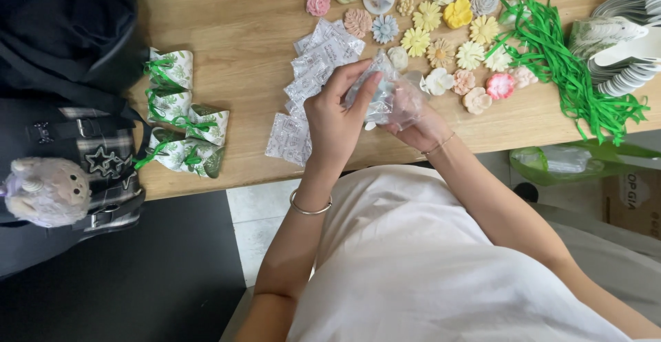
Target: Manually assemble packaging and place decorative floral candles inside bags and boxes.
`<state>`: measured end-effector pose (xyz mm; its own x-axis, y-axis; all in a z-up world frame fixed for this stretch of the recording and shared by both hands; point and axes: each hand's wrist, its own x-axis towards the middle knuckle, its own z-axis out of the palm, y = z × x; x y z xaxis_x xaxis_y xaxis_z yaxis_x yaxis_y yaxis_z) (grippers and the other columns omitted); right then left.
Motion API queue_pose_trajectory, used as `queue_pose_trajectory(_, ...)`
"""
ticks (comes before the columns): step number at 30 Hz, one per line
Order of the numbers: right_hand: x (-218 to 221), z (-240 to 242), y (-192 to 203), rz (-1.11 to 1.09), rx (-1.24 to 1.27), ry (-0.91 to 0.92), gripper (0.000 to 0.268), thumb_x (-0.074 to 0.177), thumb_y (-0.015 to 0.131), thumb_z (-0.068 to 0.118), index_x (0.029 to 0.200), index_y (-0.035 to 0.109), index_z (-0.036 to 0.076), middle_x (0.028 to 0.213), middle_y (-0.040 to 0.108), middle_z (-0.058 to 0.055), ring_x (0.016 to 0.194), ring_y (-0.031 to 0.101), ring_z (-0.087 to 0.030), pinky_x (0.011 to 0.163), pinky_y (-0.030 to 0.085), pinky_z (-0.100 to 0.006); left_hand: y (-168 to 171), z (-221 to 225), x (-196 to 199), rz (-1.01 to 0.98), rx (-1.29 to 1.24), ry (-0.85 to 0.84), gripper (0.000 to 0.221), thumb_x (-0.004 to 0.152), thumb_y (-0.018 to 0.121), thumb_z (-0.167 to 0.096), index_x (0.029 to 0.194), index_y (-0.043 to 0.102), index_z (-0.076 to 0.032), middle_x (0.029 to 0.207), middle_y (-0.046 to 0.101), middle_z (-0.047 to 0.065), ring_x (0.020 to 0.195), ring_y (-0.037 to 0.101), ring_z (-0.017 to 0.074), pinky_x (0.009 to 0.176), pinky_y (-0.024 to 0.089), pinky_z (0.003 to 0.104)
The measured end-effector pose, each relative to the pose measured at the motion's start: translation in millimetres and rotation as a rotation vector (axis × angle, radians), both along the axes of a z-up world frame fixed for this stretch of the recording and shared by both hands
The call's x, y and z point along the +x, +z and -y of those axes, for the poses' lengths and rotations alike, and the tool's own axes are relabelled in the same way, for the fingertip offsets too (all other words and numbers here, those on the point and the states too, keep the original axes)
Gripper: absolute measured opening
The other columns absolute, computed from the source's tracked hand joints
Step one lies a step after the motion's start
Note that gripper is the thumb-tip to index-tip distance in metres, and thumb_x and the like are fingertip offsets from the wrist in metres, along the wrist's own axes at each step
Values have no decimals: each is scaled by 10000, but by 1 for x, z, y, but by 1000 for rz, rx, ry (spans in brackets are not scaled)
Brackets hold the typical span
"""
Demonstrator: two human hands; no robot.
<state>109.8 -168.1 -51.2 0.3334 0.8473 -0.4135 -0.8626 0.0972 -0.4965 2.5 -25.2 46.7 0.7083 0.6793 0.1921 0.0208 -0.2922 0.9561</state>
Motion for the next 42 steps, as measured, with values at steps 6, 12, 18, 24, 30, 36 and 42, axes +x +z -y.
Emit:
queue_pose_trajectory(6,10,0,-8,-52,18,-91,426,927,701,260,1324,603,140,1258,687,-10,1170,664,-174,1054,528,-403,-19,-10,-8,170,-365,82,168,1021,713,-80,1137,718,41,1021,772,67,935,697,54,809,552,199)
queue_pose_trajectory(12,26,11,-12,-200,253,-129,243,1110,580,282,1322,610,167,1250,713,-86,1273,637,-289,1177,461,-514,-19,-44,-20,301,-457,203,172,1004,728,-51,1127,697,66,1002,748,68,907,674,58,829,529,193)
queue_pose_trajectory(18,33,0,18,-200,190,-201,347,1115,494,309,1375,601,106,1409,635,-147,1370,587,-310,1212,450,-499,-23,-77,-51,362,-340,337,133,1011,733,-45,1098,697,49,1018,742,62,930,666,60,863,528,209)
queue_pose_trajectory(24,42,-10,22,-293,361,-132,400,1180,441,362,1338,574,19,1304,656,-168,1253,627,-306,1062,520,-467,-42,-81,-81,314,-489,418,129,1001,744,-49,1083,711,46,965,737,63,860,630,57,782,504,207)
queue_pose_trajectory(30,33,-31,47,-442,446,-10,462,1176,381,445,1301,618,68,1084,608,-110,933,560,-228,859,504,-358,-35,-73,-80,274,-496,404,133,985,737,-61,1078,714,31,997,738,50,906,657,52,835,527,204)
queue_pose_trajectory(36,38,-30,58,-399,457,76,589,1149,361,577,1389,594,93,1224,626,-171,987,570,-284,714,511,-344,-33,-77,-72,285,-493,348,133,995,732,-54,1090,707,36,976,747,61,888,648,52,810,505,198)
queue_pose_trajectory(42,41,-27,61,-430,638,167,727,1147,271,615,1559,480,53,1379,602,-254,1055,601,-335,722,576,-381,-38,-81,-73,268,-475,342,129,997,734,-49,1089,717,40,972,740,51,888,640,46,814,507,196)
